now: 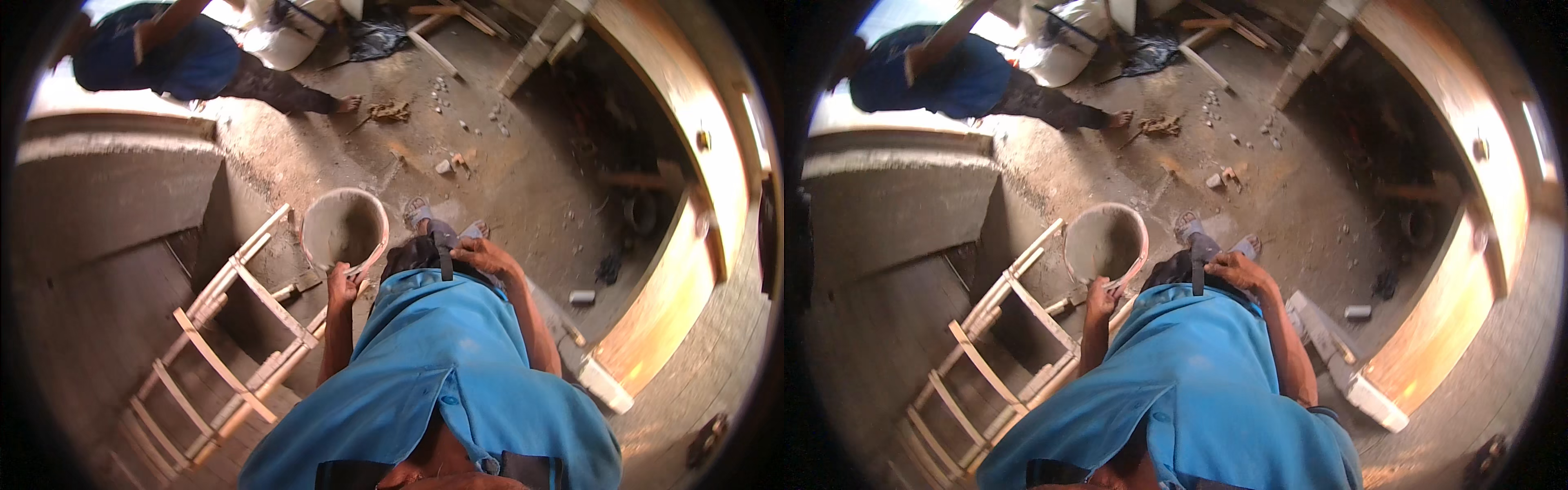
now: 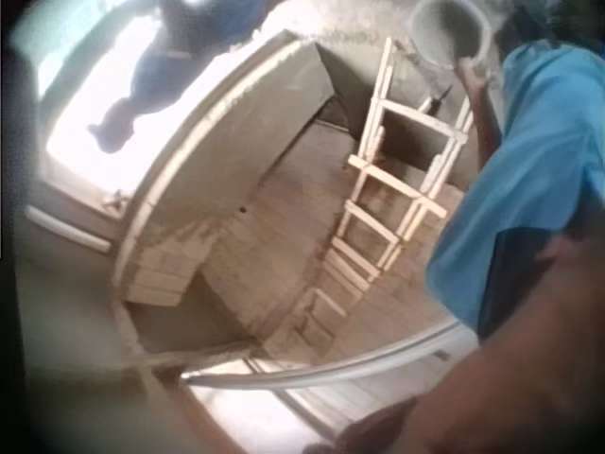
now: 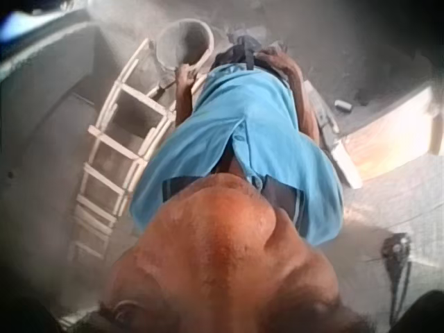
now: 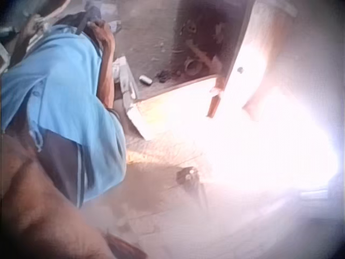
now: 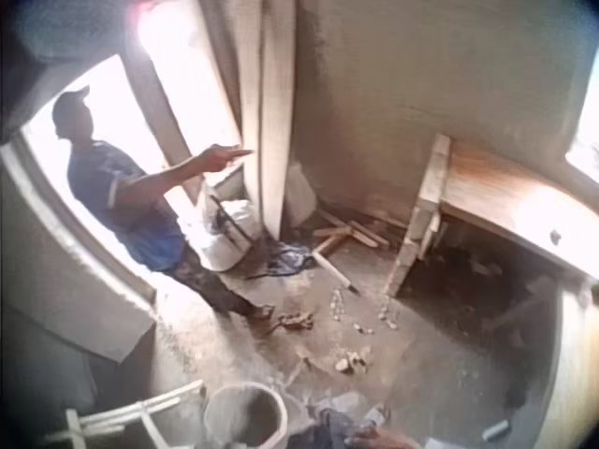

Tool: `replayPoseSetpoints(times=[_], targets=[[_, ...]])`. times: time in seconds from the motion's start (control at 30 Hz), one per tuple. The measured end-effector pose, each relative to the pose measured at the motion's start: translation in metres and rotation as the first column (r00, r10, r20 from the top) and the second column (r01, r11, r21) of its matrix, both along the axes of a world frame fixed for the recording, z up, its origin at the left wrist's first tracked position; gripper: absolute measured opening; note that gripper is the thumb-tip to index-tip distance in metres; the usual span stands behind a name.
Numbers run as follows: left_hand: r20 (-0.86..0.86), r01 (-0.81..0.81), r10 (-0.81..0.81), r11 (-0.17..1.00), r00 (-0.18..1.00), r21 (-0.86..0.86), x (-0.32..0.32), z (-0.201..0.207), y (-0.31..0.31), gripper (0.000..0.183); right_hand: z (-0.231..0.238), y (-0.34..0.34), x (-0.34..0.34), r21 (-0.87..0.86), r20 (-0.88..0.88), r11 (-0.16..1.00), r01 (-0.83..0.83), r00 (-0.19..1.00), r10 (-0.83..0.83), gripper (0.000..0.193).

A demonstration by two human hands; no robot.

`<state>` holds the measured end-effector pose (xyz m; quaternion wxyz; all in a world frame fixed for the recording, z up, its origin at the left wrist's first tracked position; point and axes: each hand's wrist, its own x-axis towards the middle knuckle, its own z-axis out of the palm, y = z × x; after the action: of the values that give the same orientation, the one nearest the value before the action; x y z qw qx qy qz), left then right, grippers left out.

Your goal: The person scoops cement from a bucket using a trowel and applies it to a wall. The person is sitting on the floor during the task.

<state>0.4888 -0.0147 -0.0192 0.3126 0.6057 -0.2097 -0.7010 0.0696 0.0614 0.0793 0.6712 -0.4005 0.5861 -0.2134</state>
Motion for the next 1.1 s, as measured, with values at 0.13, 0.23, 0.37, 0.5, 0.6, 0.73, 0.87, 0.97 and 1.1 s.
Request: replayPoseSetpoints(times=[0.13, 0.23, 0.37, 0.5, 0.6, 0.73, 0.87, 0.97, 1.1], targets=[[-0.213, -0.320, 0.351, 0.933, 0.912, 0.165, -0.026, 0.015, -0.023, 0.039, -0.011, -0.022, 0.018, 0.039, -0.116, 0.994, -0.100, 0.988, 0.103, 0.041], [-0.268, -0.271, 0.290, 0.957, 0.919, 0.109, -0.024, 0.010, -0.030, 0.044, -0.007, -0.042, 0.025, 0.062, -0.191, 0.995, -0.084, 0.977, 0.095, 0.039], [-0.269, -0.138, 0.097, 0.981, 0.958, -0.137, -0.049, 0.028, -0.049, 0.041, -0.014, -0.066, 0.023, 0.073, -0.211, 0.989, 0.131, 0.971, -0.113, 0.037], [-0.199, -0.101, 0.060, 0.975, 0.978, -0.198, -0.059, 0.042, -0.057, 0.042, 0.003, -0.085, 0.025, 0.022, -0.142, 0.958, 0.286, 0.949, -0.281, 0.037], [-0.147, -0.176, 0.170, 0.984, 0.974, -0.030, -0.086, 0.073, -0.071, 0.045, 0.015, -0.090, 0.015, -0.005, -0.160, 0.939, 0.344, 0.927, -0.340, 0.038], [-0.019, -0.129, 0.128, 0.981, 0.992, -0.143, -0.113, 0.110, -0.075, 0.050, -0.013, -0.090, -0.011, -0.042, -0.186, 0.950, 0.309, 0.932, -0.311, 0.040], [0.012, -0.274, 0.276, 0.958, 0.961, -0.083, -0.128, 0.132, -0.073, 0.047, -0.020, -0.103, -0.023, 0.045, -0.080, 0.910, 0.412, 0.910, -0.407, 0.037], [-0.007, -0.341, 0.346, 0.922, 0.938, -0.184, -0.116, 0.132, -0.062, 0.047, -0.030, -0.135, -0.035, 0.047, -0.044, 0.940, 0.337, 0.941, -0.335, 0.036], [0.026, -0.583, 0.592, 0.800, 0.806, -0.142, -0.084, 0.090, -0.045, 0.060, -0.030, -0.185, -0.034, 0.061, -0.067, 0.978, 0.201, 0.978, -0.197, 0.036]])
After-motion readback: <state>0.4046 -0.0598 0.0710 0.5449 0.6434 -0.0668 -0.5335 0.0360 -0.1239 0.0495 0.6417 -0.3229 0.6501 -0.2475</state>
